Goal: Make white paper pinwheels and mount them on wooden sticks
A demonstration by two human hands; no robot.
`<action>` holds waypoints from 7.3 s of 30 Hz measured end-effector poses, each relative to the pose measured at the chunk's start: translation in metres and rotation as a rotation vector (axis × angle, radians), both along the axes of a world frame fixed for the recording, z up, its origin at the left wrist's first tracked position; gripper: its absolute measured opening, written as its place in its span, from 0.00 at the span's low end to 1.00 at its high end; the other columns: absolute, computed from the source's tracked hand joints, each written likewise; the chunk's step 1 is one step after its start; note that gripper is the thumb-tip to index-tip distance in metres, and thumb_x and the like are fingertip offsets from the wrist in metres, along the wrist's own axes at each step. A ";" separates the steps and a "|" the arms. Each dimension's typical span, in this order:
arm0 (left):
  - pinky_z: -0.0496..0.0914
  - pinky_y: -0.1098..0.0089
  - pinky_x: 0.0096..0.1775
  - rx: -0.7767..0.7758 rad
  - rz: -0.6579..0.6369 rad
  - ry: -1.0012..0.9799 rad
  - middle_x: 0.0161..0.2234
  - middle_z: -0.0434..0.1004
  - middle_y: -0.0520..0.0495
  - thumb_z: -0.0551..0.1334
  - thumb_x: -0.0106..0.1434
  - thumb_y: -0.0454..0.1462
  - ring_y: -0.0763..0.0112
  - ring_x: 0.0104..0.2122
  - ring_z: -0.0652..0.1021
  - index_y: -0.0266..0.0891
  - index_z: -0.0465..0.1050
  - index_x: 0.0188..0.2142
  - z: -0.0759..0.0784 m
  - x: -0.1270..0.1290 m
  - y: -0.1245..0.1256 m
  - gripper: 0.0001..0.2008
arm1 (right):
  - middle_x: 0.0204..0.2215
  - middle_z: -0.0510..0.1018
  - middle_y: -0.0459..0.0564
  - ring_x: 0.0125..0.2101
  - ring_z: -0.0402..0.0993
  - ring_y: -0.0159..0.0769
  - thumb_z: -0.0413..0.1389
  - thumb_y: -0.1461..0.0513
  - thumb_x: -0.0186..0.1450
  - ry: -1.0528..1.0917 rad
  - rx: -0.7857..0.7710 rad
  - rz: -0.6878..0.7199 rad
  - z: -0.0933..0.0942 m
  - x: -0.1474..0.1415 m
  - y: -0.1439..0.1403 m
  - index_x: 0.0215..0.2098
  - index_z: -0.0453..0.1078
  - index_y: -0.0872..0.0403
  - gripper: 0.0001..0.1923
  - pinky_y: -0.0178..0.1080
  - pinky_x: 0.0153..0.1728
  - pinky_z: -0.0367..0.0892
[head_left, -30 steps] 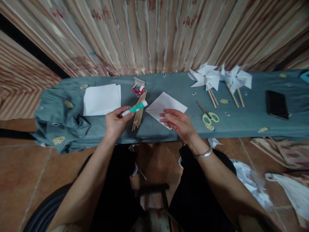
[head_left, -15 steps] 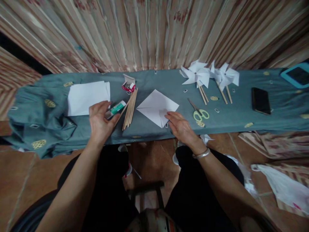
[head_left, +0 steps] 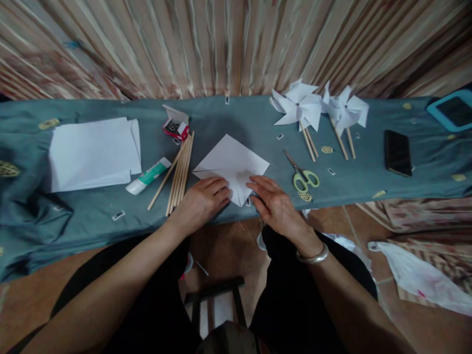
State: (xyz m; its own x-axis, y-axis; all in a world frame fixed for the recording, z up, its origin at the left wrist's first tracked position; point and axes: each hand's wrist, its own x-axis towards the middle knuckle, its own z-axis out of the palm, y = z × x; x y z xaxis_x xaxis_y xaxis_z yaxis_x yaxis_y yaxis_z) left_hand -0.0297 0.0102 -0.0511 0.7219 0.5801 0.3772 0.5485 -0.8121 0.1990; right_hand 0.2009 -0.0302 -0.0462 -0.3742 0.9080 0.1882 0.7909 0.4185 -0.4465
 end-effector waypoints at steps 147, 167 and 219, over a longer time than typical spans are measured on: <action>0.69 0.58 0.44 -0.104 0.197 -0.125 0.45 0.77 0.41 0.58 0.68 0.36 0.58 0.45 0.74 0.36 0.71 0.49 0.014 0.006 -0.018 0.12 | 0.46 0.81 0.55 0.48 0.77 0.44 0.52 0.57 0.70 0.018 0.098 -0.367 0.019 -0.007 0.006 0.47 0.75 0.55 0.15 0.49 0.52 0.70; 0.66 0.56 0.44 -0.388 0.380 -0.165 0.35 0.77 0.45 0.57 0.66 0.39 0.58 0.41 0.74 0.39 0.74 0.37 0.005 0.010 0.008 0.08 | 0.63 0.67 0.51 0.63 0.61 0.46 0.46 0.62 0.71 0.013 -0.098 -0.125 0.004 -0.025 0.001 0.60 0.66 0.48 0.21 0.52 0.61 0.62; 0.66 0.57 0.40 -0.334 0.385 -0.036 0.30 0.76 0.48 0.59 0.64 0.40 0.59 0.36 0.75 0.44 0.72 0.29 0.005 0.013 0.021 0.08 | 0.64 0.64 0.53 0.64 0.57 0.48 0.44 0.62 0.71 -0.056 -0.124 -0.167 0.005 -0.036 0.007 0.62 0.64 0.48 0.22 0.53 0.62 0.58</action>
State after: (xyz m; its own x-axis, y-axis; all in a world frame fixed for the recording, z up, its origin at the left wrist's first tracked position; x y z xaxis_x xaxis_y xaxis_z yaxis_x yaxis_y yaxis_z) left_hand -0.0163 0.0308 -0.0459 0.4220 0.8948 0.1461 0.7836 -0.4410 0.4377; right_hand 0.1644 -0.0229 -0.0410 -0.2235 0.9732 0.0548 0.8695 0.2245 -0.4400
